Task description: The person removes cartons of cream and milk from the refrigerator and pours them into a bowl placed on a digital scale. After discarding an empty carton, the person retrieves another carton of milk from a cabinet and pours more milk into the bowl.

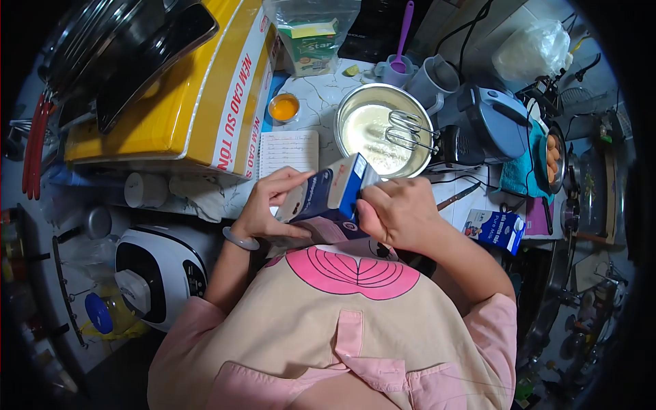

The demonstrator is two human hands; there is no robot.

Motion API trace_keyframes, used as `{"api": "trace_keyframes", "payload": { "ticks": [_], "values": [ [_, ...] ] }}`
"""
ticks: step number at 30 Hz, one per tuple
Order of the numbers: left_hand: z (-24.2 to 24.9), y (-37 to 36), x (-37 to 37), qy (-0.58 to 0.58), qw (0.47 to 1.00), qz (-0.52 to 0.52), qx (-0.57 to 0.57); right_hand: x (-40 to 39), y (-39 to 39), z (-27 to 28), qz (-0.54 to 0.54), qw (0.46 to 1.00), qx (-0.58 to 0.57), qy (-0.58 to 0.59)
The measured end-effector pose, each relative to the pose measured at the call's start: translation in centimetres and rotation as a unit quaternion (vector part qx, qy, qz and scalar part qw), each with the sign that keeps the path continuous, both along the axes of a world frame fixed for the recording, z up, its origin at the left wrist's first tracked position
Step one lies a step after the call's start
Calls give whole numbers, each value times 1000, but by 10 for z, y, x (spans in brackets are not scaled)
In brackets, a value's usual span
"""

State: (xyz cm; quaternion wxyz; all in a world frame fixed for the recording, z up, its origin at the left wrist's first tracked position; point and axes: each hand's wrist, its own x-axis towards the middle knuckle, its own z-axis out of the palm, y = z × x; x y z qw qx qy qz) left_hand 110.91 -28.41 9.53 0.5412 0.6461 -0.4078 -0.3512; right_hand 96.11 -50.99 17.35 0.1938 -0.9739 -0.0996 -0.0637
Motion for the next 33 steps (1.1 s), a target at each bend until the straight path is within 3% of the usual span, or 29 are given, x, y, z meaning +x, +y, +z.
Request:
{"api": "trace_keyframes", "payload": {
  "ticks": [2, 5, 7, 9, 14, 18, 20, 22, 25, 26, 28, 33],
  "values": [
    [2, -3, 5, -28, 1000, 12, -5, 21, -12, 19, 65, 996, -47, -47],
    [-3, -15, 18, 53, 981, 79, -170, 64, -28, 62, 148, 974, 2, -169],
    [-9, -17, 24, 122, 964, 133, -198, 86, -32, 79, 162, 972, -8, -169],
    [-13, -19, 32, 197, 942, 195, -187, 109, -39, 88, 209, 969, 93, -91],
    [-26, -40, 54, 210, 913, 244, -252, 148, -45, 103, 234, 952, 76, -183],
    [-34, -48, 76, 159, 929, 234, -238, 167, -54, 117, 278, 958, 47, -61],
    [-18, -60, 82, -14, 911, 335, -240, 182, -80, 129, 273, 959, 65, 38],
    [-15, -71, 79, -101, 889, 376, -240, 190, -91, 124, 266, 957, 75, 87],
    [-26, -74, 54, -199, 852, 436, -212, 205, -86, 75, 79, 989, 22, -121],
    [-32, -73, 46, -199, 854, 432, -213, 210, -83, 65, 74, 990, 22, -122],
    [-44, -67, 29, -85, 911, 369, -164, 222, -74, 46, -40, 993, -61, -90],
    [-48, -51, 4, -106, 948, 286, -86, 259, -56, -11, -135, 987, -82, -25]
  ]
}}
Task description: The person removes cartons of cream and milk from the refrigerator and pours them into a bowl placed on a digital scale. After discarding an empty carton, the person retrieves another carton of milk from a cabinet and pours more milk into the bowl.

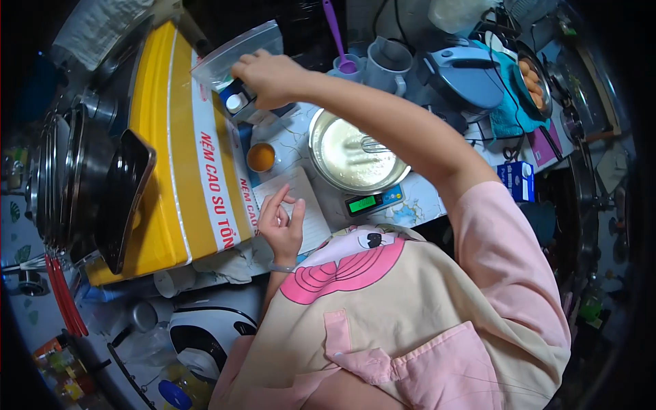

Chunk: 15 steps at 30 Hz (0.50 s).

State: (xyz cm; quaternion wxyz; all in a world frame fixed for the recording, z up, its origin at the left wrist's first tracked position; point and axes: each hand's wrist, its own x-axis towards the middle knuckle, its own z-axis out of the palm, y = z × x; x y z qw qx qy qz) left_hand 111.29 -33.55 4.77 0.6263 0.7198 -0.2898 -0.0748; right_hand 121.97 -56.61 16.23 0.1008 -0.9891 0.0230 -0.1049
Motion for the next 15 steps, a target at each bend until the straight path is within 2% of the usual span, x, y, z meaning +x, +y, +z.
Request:
{"api": "trace_keyframes", "payload": {
  "ticks": [3, 7, 10, 12, 13, 15],
  "values": [
    [-3, 2, -7, 43, 999, -6, -9, 4, 8, -24, -33, 995, 94, 6],
    [-9, 3, -6, 36, 999, -23, -3, 0, 3, -63, -55, 996, 66, 20],
    [-2, 0, -6, 30, 999, -30, 1, -22, 7, -53, -87, 993, 69, -28],
    [-2, -1, -6, 29, 999, -25, 3, -71, -5, -32, -59, 990, 16, -128],
    [-4, -1, -5, 17, 1000, -23, -9, -107, -13, -11, -60, 991, 37, -111],
    [-7, 2, -5, -6, 999, -15, -32, -189, -30, 7, -125, 977, 30, -168]
  ]
}}
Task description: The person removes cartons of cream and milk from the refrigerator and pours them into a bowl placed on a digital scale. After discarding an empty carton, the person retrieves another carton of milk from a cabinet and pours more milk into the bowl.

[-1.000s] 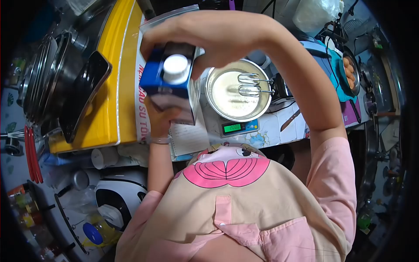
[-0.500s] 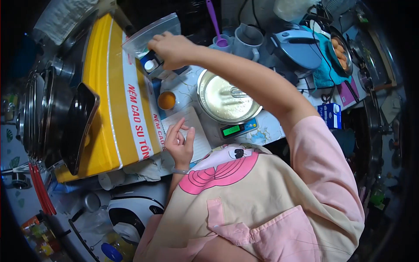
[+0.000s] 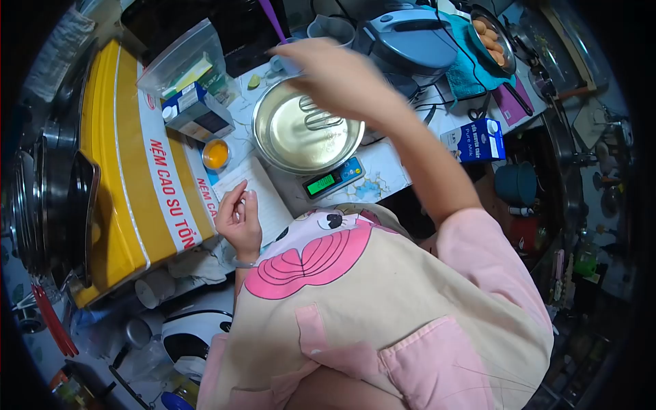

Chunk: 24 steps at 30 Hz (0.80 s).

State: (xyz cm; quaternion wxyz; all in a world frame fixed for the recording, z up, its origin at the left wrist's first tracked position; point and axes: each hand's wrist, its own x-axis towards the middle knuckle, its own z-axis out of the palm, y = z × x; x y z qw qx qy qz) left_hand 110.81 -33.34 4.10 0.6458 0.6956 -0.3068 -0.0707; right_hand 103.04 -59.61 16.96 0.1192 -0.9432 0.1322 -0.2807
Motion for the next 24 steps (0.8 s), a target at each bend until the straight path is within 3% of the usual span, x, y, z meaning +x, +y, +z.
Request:
{"api": "trace_keyframes", "payload": {
  "ticks": [2, 3, 5, 6, 8, 9, 10, 11, 12, 13, 14, 17, 24],
  "values": [
    [-2, 2, -1, 10, 1000, 17, -3, -77, -14, 37, -152, 979, 80, 106],
    [-3, 5, -2, 17, 999, 26, -8, -113, -28, 36, -246, 954, 162, 52],
    [-6, 12, -4, 24, 998, 48, -13, -186, -58, 23, -458, 886, 22, 72],
    [-10, 16, -4, 32, 997, 45, 54, -215, -61, 19, -517, 843, -41, 142],
    [-17, 22, -8, 53, 980, 30, 188, -257, -53, -3, -581, 780, -50, 227],
    [-19, 21, -13, 57, 980, 37, 187, -252, -37, -10, -547, 804, -6, 233],
    [-22, 19, -18, -12, 976, -14, 219, -238, -16, -19, -511, 824, 39, 241],
    [-24, 19, -22, -81, 962, -67, 251, -228, 2, -40, -410, 881, 59, 230],
    [-24, 19, -26, -151, 940, -122, 281, -211, 21, -52, -318, 892, 166, 273],
    [-24, 18, -28, -151, 939, -121, 284, -196, 37, -76, -242, 880, 232, 335],
    [-23, 14, -31, -153, 937, -147, 279, -190, 51, -109, -163, 911, 192, 328],
    [-23, 12, -42, -155, 929, -197, 271, -171, 71, -158, -127, 917, 134, 355],
    [-31, 26, -51, -169, 923, -225, 265, -154, 77, -163, -124, 863, 109, 477]
  ]
}}
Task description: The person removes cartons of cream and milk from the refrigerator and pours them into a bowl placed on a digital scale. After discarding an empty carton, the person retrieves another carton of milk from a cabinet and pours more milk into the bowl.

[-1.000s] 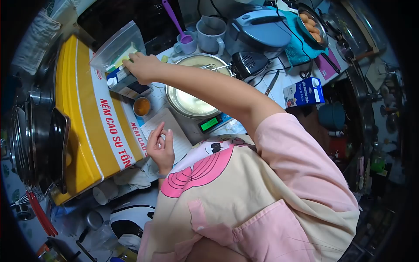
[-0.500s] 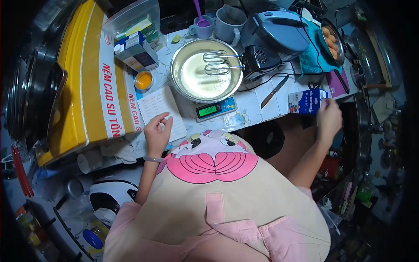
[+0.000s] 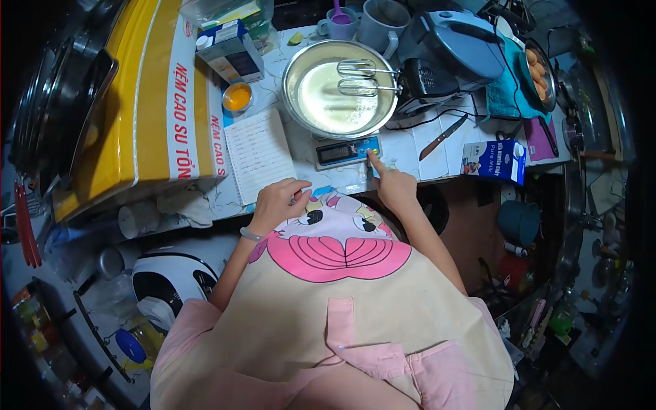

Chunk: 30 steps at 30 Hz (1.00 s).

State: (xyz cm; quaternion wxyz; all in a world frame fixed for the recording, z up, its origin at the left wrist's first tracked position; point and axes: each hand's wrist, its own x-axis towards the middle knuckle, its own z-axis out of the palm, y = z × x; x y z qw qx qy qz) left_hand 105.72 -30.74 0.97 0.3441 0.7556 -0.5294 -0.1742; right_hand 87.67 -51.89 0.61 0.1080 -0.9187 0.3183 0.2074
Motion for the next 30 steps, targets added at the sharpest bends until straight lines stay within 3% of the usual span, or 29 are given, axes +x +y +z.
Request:
{"api": "trace_keyframes", "payload": {
  "ticks": [4, 6, 7, 9, 10, 12, 13, 15, 18, 21, 23, 24, 26, 27, 30],
  "values": [
    [4, 5, -3, 18, 997, 21, 66, 5, -9, 13, -8, 1000, 15, 19],
    [4, 8, 0, 4, 998, 26, 65, -10, -29, 43, -124, 986, -4, -115],
    [3, 11, -1, -6, 998, 26, 64, -22, -42, 67, -226, 952, -44, -203],
    [-1, 14, -5, -13, 998, 29, 59, -72, -93, 87, -281, 848, -287, -345],
    [-4, 15, -5, -16, 999, 29, 43, -89, -108, 109, -284, 776, -497, -264],
    [-7, 16, -6, -24, 999, 29, 16, -110, -129, 119, -376, 669, -614, -184],
    [-5, 15, -5, -24, 999, 36, 14, -127, -146, 107, -371, 670, -614, -190],
    [3, 10, -5, -27, 999, 27, 10, -157, -180, 67, -494, 805, -294, -144],
    [9, 4, -8, -13, 999, 30, -6, -177, -179, 75, -475, 845, -190, -155],
    [11, -8, -12, 13, 999, 23, -38, -150, -122, 122, -407, 872, -221, -155],
    [12, -18, -19, 118, 991, -17, -62, -126, -83, 164, -264, 931, -209, -142],
    [13, -21, -21, 170, 982, -42, -72, -116, -70, 179, -265, 931, -209, -142],
    [24, -30, -24, 174, 979, -49, -97, -98, -50, 203, -101, 961, -116, -230],
    [33, -35, -25, 179, 975, -54, -124, -89, -42, 214, -104, 961, -119, -229],
    [77, -46, -30, 159, 970, -46, -177, -50, -23, 226, 124, 945, 28, -300]
  ]
}}
